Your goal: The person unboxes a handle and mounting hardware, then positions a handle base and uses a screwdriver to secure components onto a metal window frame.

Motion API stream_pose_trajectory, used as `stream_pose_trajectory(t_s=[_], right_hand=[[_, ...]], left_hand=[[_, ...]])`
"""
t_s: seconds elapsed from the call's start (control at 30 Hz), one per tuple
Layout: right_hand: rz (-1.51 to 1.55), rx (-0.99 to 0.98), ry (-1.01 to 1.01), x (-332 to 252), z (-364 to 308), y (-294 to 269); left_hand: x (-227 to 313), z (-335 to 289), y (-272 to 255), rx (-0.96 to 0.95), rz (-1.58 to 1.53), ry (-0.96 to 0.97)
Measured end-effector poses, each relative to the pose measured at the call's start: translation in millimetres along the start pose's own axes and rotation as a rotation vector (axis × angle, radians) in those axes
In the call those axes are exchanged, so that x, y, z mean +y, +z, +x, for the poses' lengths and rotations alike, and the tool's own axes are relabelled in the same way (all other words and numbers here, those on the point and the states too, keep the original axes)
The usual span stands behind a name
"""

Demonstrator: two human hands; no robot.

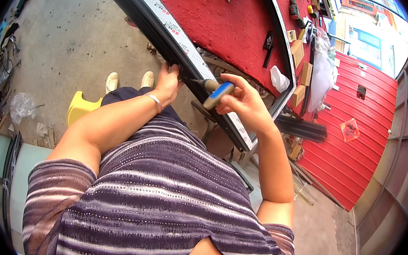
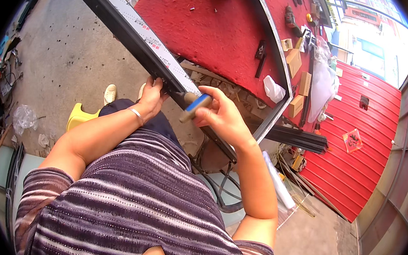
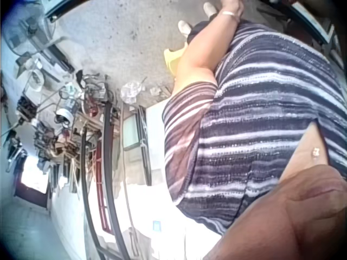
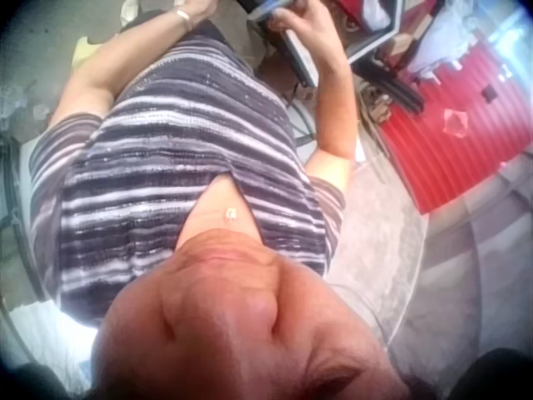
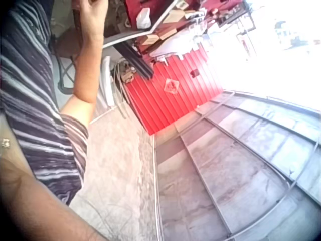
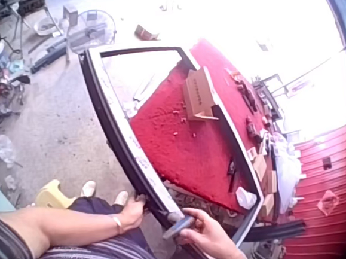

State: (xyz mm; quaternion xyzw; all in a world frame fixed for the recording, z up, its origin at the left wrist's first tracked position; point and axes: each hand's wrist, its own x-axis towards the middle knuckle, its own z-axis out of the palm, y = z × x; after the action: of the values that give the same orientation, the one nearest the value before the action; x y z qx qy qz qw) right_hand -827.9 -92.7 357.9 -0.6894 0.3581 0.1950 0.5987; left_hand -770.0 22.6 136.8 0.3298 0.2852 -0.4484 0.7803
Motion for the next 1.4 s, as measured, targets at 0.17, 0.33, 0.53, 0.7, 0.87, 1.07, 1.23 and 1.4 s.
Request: stream_pose_trajectory(t_s=[0.17,0.33,0.53,0.7,0.87,1.07,1.23,1.4], right_hand=[[-0.898,0.275,-0.525,12.3,-0.5,3.3],[-0.948,0.381,-0.411,-1.2,-4.1,27.0],[-0.809,0.213,-0.331,3.5,-9.3,16.6],[-1.261,0.372,-0.393,-3.2,-9.0,23.4],[-0.562,0.353,-0.1,-3.7,-1.8,27.5],[-0.19,0.168,-0.134,2.7,-5.7,17.4],[-1.206,0.428,-0.356,-4.3,-8.5,26.7],[-0.852,0.531,-0.365,-0.3,0.7,31.9]], left_hand=[[-1.4,2.5,-2.9,-0.021,0.008,-0.002],[-2.1,2.5,-2.1,-0.011,0.0,0.009],[-0.1,1.1,-0.5,-0.017,0.022,-0.002],[-1.3,3.8,-3.0,-0.014,0.038,0.001],[-3.2,4.3,-5.3,-0.033,0.009,-0.004],[-2.0,4.1,-4.2,-0.037,0.036,0.007],[-10.2,13.8,-11.8,-0.04,0.023,0.008],[-9.2,12.6,-10.8,-0.04,0.049,-0.004]])
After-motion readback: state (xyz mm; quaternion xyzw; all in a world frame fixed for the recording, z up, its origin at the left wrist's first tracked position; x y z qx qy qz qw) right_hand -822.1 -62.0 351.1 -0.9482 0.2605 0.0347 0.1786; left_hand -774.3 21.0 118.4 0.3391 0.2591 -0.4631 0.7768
